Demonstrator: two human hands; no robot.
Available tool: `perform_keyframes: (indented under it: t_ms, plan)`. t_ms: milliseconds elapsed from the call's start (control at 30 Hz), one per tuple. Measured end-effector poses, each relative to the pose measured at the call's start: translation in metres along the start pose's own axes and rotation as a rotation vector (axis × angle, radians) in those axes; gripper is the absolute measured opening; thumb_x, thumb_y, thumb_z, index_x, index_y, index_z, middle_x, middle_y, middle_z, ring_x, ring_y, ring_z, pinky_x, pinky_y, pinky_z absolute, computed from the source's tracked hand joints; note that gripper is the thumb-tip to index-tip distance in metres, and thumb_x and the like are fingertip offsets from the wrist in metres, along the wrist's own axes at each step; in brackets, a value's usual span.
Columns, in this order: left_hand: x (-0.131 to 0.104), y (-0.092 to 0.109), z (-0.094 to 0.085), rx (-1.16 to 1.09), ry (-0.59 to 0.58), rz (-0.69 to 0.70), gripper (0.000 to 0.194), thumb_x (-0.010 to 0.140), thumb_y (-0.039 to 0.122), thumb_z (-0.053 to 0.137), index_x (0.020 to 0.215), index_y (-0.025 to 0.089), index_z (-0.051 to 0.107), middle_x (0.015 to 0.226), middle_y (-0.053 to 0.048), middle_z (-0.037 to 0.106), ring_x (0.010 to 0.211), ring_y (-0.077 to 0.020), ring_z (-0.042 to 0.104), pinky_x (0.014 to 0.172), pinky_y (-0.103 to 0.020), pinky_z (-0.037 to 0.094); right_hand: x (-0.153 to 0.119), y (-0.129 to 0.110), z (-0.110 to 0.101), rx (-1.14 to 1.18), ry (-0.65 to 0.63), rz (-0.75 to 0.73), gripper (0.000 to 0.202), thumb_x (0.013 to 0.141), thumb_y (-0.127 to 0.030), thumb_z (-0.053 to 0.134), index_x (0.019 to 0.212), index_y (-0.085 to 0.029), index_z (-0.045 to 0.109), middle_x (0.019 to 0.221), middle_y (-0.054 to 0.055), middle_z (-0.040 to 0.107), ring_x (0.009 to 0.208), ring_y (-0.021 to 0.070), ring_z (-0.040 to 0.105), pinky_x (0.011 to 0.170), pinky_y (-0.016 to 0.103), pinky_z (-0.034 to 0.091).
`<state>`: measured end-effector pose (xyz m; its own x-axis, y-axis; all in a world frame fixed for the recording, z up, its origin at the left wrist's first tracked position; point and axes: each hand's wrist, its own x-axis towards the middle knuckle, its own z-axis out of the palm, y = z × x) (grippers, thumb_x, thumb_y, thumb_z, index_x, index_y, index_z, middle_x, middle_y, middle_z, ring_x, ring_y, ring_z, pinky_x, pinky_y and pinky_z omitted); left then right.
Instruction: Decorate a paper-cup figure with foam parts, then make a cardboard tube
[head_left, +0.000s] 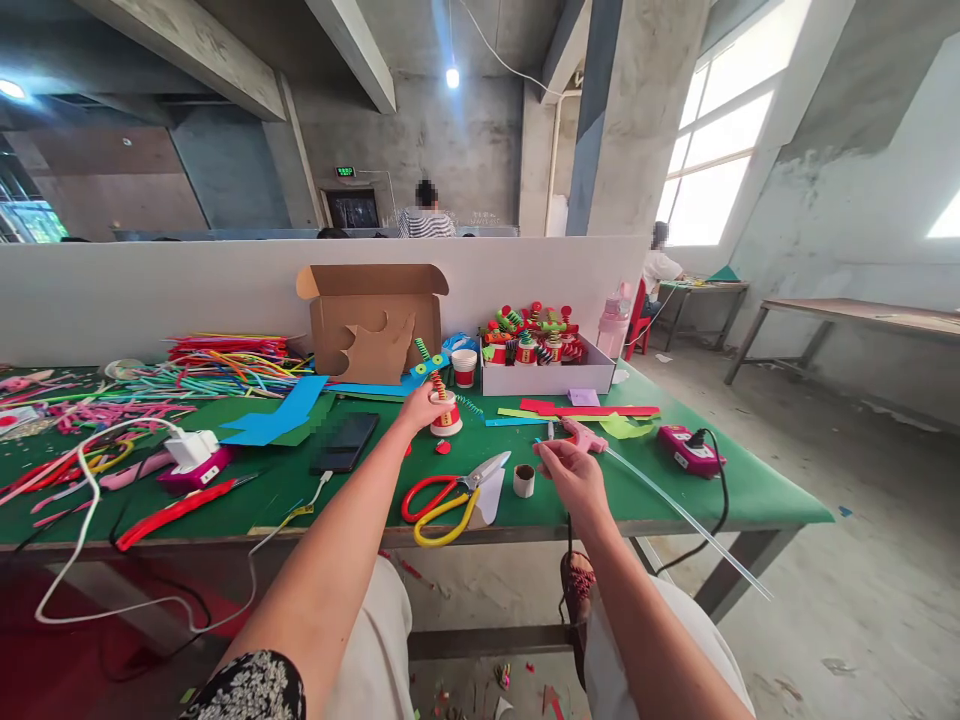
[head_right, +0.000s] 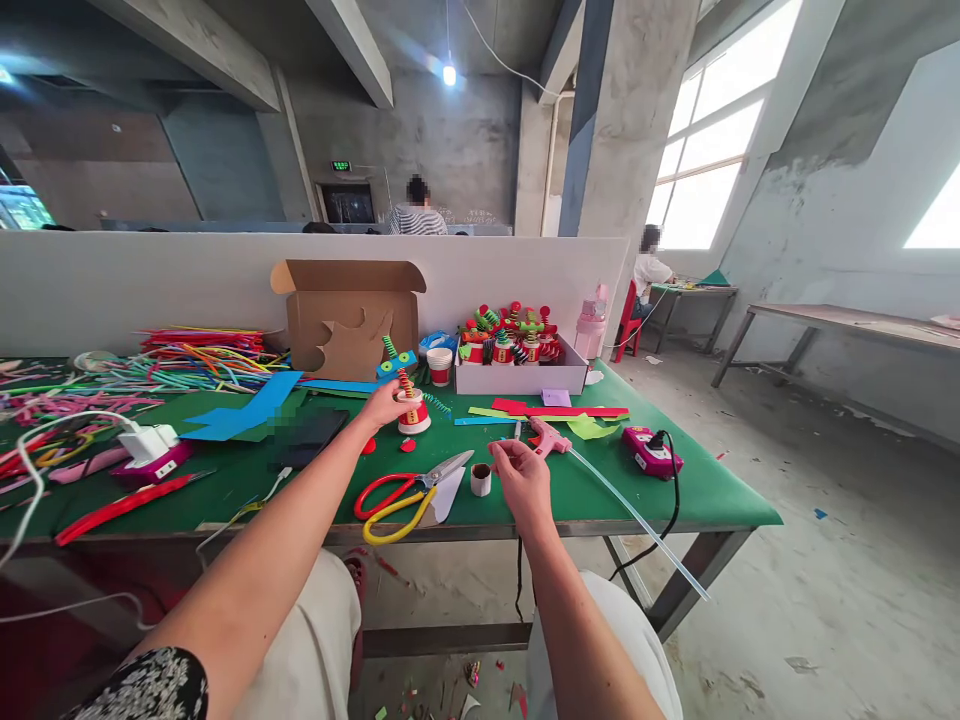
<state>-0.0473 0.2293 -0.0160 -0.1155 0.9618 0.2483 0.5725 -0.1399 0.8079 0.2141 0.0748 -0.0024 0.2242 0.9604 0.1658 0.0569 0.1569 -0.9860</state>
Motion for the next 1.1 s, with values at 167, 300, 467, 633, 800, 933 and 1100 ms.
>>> perform_keyframes:
  t_ms: [167, 300, 467, 633, 800, 933, 1100]
  plan:
    - [-0.0023, -0.0002, -0.0012, -0.011, -0.005, 0.05, 0.041, 0.064, 0.02, 0.075, 0.103, 0.018, 0.063, 0.108, -0.009, 0.072, 0.1, -0.0265, 0.068, 0.082, -0.034, 0.054, -0.0004, 0.0007, -0.0005, 0.016, -0.007, 0.01, 0.045, 0.058, -0.061, 0.07, 0.07, -0.018, 0.07, 0.074, 0.008, 0.072, 0.059, 0.0178, 0.06, 0.059, 0.031, 0.05]
    - [-0.004, 0.0008, -0.0014, 0.005, -0.013, 0.071, 0.045, 0.065, 0.019, 0.073, 0.109, 0.019, 0.063, 0.111, -0.009, 0.072, 0.101, -0.0267, 0.068, 0.084, -0.035, 0.054, 0.0004, 0.0012, -0.0003, 0.009, -0.013, 0.011, 0.047, 0.056, -0.063, 0.071, 0.069, -0.018, 0.07, 0.074, 0.008, 0.072, 0.06, 0.0183, 0.061, 0.06, 0.032, 0.052]
    - [-0.0066, 0.0032, -0.0022, 0.036, -0.012, 0.08, 0.046, 0.065, 0.021, 0.074, 0.11, 0.02, 0.064, 0.108, -0.008, 0.073, 0.099, -0.0265, 0.068, 0.08, -0.033, 0.055, 0.0007, 0.0012, -0.0002, -0.018, -0.018, -0.003, 0.049, 0.057, -0.066, 0.07, 0.069, -0.018, 0.071, 0.073, 0.009, 0.072, 0.06, 0.0196, 0.062, 0.059, 0.032, 0.052]
    - [-0.0081, 0.0025, -0.0035, 0.049, -0.006, 0.095, 0.044, 0.063, 0.023, 0.076, 0.106, 0.022, 0.065, 0.106, -0.006, 0.073, 0.101, -0.0266, 0.067, 0.077, -0.031, 0.055, 0.001, 0.0024, -0.0015, -0.054, -0.046, -0.022, 0.052, 0.059, -0.069, 0.067, 0.071, -0.018, 0.07, 0.075, 0.009, 0.072, 0.061, 0.0205, 0.063, 0.058, 0.032, 0.051]
    - [-0.0077, -0.0008, -0.0022, 0.04, -0.012, 0.115, 0.038, 0.063, 0.023, 0.074, 0.101, 0.023, 0.067, 0.104, -0.003, 0.073, 0.098, -0.0254, 0.067, 0.08, -0.032, 0.054, 0.001, 0.003, -0.0008, -0.055, -0.055, -0.022, 0.054, 0.059, -0.07, 0.066, 0.071, -0.018, 0.07, 0.075, 0.009, 0.072, 0.061, 0.0199, 0.063, 0.058, 0.031, 0.05]
    - [-0.0081, -0.0026, -0.0003, 0.015, 0.003, 0.116, 0.042, 0.063, 0.023, 0.073, 0.105, 0.023, 0.067, 0.107, -0.003, 0.073, 0.099, -0.0245, 0.067, 0.082, -0.032, 0.054, 0.001, 0.0034, 0.0001, -0.04, -0.058, -0.013, 0.052, 0.058, -0.069, 0.067, 0.07, -0.018, 0.07, 0.074, 0.009, 0.072, 0.061, 0.0193, 0.062, 0.061, 0.032, 0.051]
    - [-0.0097, -0.0046, -0.001, -0.031, 0.024, 0.1, 0.043, 0.063, 0.023, 0.072, 0.106, 0.022, 0.068, 0.109, -0.004, 0.073, 0.1, -0.024, 0.067, 0.083, -0.032, 0.054, 0.0011, 0.0035, -0.0001, -0.019, -0.051, -0.033, 0.05, 0.059, -0.067, 0.07, 0.069, -0.018, 0.071, 0.074, 0.009, 0.073, 0.061, 0.0202, 0.064, 0.06, 0.033, 0.053]
